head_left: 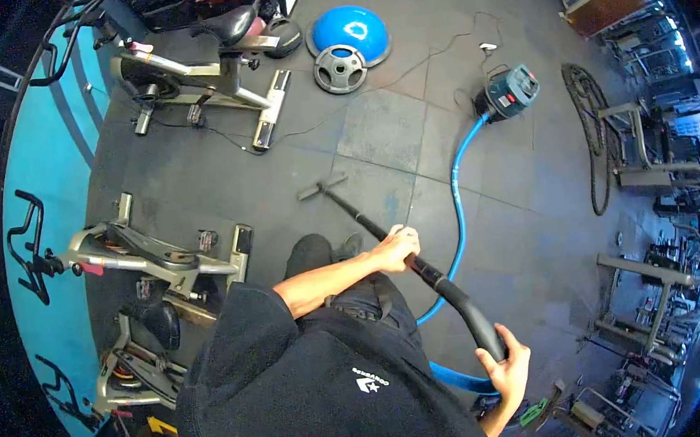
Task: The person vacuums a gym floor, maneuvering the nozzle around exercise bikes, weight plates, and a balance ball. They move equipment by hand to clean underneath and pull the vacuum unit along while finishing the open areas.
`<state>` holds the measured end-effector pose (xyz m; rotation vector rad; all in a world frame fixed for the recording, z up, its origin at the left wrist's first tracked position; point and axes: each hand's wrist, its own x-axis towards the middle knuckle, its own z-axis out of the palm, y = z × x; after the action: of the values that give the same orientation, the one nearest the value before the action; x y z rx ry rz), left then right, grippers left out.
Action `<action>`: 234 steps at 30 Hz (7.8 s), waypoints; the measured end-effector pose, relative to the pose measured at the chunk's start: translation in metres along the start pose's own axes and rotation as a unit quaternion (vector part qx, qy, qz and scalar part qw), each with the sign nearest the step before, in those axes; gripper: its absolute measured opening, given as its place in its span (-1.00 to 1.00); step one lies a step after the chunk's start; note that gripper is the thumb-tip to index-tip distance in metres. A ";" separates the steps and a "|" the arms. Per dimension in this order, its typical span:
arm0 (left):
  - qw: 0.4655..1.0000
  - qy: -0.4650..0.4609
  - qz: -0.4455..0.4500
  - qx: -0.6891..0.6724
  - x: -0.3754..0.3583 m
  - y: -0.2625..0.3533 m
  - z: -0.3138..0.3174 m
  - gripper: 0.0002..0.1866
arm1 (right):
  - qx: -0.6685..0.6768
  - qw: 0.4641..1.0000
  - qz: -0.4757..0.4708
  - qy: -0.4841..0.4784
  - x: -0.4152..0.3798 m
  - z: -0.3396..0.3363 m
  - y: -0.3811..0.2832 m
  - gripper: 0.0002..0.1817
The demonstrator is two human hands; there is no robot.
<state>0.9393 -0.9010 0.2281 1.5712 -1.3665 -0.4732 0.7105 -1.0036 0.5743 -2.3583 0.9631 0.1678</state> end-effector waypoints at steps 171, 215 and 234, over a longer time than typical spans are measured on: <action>0.946 -0.147 -0.250 0.145 0.219 -0.144 0.080 -0.84 | 0.269 0.917 0.212 -0.204 0.259 0.001 0.191 -0.65; 0.945 -0.041 -0.293 0.143 0.218 -0.181 0.061 -0.75 | 0.148 0.954 0.149 -0.216 0.333 0.013 0.184 -0.64; 0.915 -0.162 -0.321 0.183 0.226 -0.181 0.073 -0.72 | 0.190 0.924 0.212 -0.254 0.318 0.007 0.187 -0.56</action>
<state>1.0453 -1.1535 0.1083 2.3476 -1.1935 -0.9499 0.8181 -1.2974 0.3789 -1.6096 1.1033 0.6619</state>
